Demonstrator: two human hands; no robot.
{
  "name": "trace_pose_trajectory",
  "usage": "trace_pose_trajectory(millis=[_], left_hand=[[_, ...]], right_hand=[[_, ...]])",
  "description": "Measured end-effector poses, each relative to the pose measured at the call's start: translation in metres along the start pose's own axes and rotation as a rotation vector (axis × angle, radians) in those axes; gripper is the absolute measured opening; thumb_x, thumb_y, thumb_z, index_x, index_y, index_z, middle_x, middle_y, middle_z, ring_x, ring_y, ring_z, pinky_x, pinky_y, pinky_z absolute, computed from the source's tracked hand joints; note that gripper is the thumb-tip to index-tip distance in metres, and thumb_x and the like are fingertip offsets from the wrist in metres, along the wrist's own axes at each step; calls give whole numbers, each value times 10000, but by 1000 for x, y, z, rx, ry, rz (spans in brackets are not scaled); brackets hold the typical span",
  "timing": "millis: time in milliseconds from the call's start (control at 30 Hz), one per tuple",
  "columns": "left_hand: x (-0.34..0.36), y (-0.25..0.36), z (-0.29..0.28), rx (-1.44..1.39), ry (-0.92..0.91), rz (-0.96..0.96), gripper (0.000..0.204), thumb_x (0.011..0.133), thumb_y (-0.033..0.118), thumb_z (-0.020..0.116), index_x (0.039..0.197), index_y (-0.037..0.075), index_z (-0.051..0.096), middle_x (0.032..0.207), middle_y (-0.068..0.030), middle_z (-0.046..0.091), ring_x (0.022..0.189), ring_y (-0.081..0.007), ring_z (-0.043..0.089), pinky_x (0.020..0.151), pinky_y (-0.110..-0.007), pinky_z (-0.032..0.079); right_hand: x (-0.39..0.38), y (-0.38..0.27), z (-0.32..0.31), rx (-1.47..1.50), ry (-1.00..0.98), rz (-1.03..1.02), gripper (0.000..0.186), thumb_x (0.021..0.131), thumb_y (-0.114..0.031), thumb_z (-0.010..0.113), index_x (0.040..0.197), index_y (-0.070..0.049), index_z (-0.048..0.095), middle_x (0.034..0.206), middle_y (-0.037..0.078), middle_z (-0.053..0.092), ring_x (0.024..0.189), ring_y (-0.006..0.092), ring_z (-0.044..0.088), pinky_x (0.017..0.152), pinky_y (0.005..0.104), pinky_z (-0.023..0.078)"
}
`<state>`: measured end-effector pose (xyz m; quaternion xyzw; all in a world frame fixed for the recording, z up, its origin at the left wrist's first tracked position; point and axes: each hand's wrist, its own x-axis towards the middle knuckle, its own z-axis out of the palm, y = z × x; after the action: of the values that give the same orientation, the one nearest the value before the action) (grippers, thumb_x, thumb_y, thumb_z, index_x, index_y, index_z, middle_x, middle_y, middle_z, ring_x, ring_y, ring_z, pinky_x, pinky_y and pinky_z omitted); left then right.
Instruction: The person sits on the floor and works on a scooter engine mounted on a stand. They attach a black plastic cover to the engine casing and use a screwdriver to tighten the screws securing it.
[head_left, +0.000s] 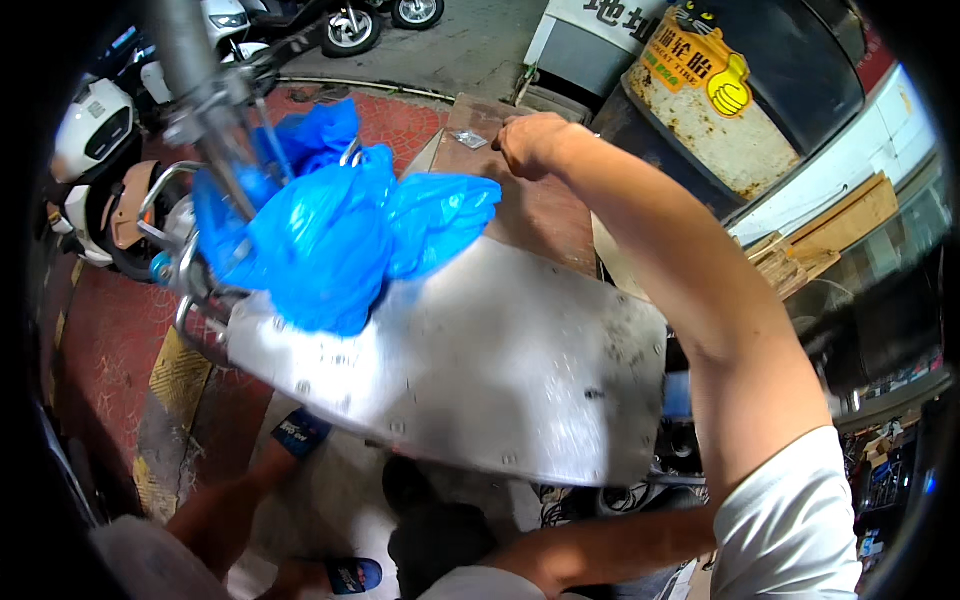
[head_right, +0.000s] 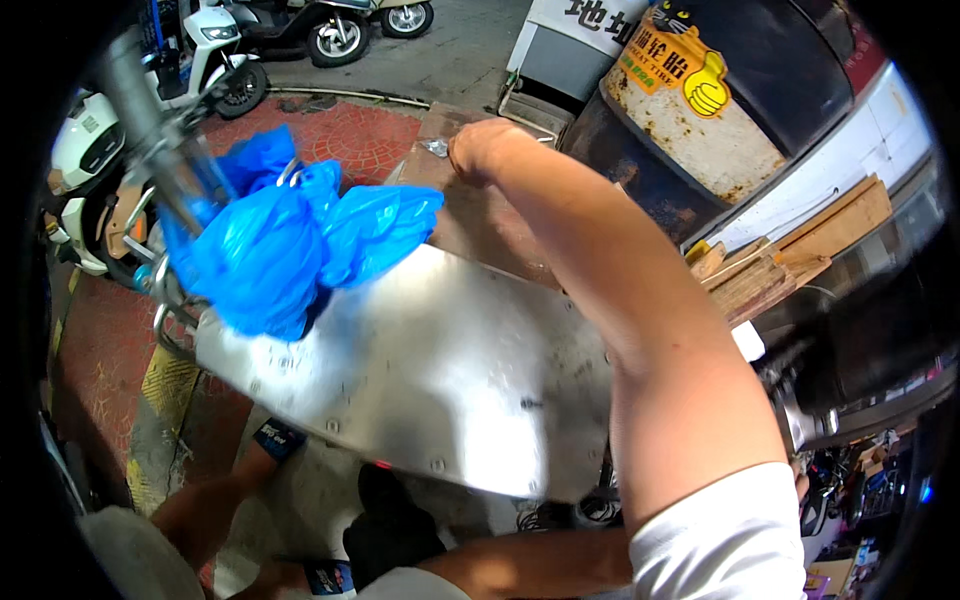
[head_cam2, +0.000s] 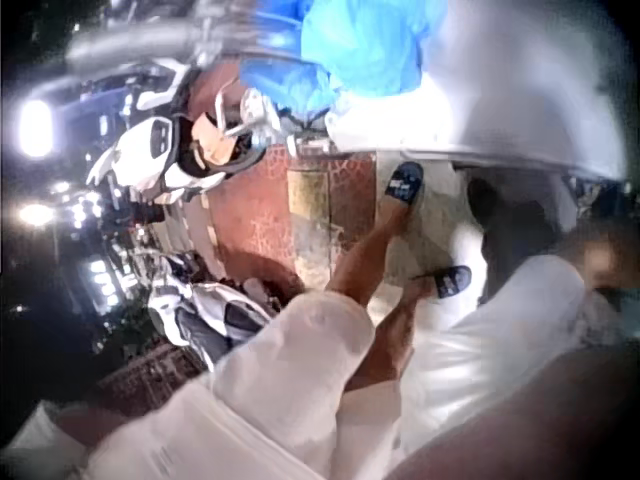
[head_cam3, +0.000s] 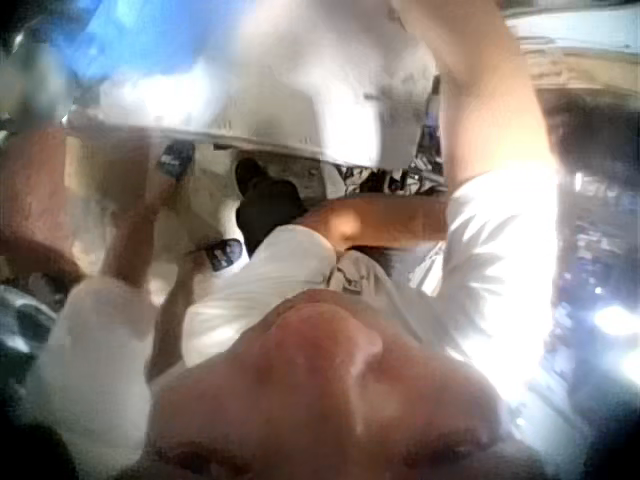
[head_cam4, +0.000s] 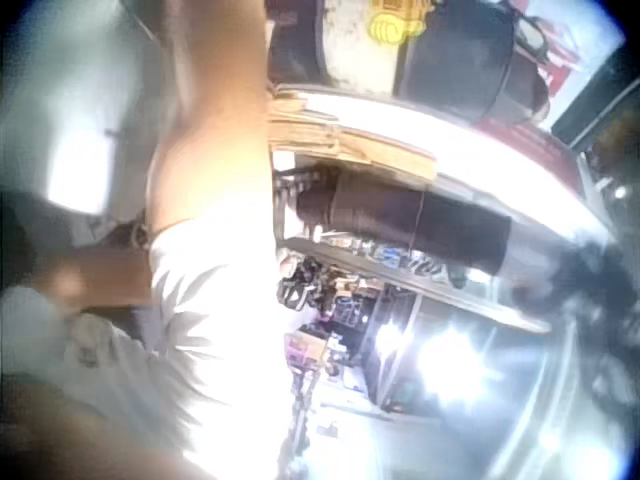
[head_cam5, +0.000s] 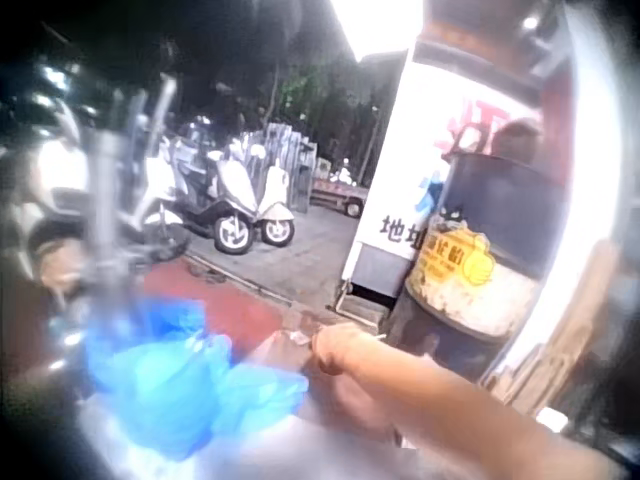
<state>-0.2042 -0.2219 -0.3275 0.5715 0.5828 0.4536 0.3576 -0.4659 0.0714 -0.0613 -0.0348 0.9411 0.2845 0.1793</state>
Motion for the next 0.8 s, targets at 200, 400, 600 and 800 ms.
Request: trace_pose_trajectory(millis=[200, 400, 600, 800], left_hand=[[-361, -153, -100, -39, 390, -938, 676, 1061, 398, 652, 1627, 113, 416, 1647, -131, 459, 1491, -314, 447, 1261, -462, 309], [-376, -137, -89, -46, 446, -1100, 699, 999, 400, 689, 1584, 100, 452, 1578, -152, 508, 1446, -322, 486, 1217, -457, 356], [-129, -74, -58, -60, 251, -509, 723, 936, 403, 727, 1541, 87, 489, 1509, -172, 557, 1401, -330, 526, 1173, -452, 404], [124, 113, 9, 18, 124, 314, 746, 874, 406, 764, 1498, 74, 525, 1441, -193, 606, 1355, -339, 565, 1129, -447, 451]], right_hand=[[101, -21, 29, 58, -105, -9, 493, 938, -202, 678, 1427, -138, 693, 1636, 157, 491, 1414, 330, 587, 1077, 464, 543], [125, -29, 45, 161, -107, -13, 327, 938, -161, 607, 1188, -31, 772, 1368, 238, 692, 1215, 369, 708, 944, 467, 594], [92, -27, 45, 381, 68, 172, 336, 855, -112, 685, 1159, -32, 805, 1260, 215, 753, 1215, 369, 718, 1005, 461, 584], [-31, -43, -64, 419, 318, 297, 408, 776, -85, 771, 1181, -41, 794, 1214, 210, 768, 1184, 357, 732, 983, 463, 595]])
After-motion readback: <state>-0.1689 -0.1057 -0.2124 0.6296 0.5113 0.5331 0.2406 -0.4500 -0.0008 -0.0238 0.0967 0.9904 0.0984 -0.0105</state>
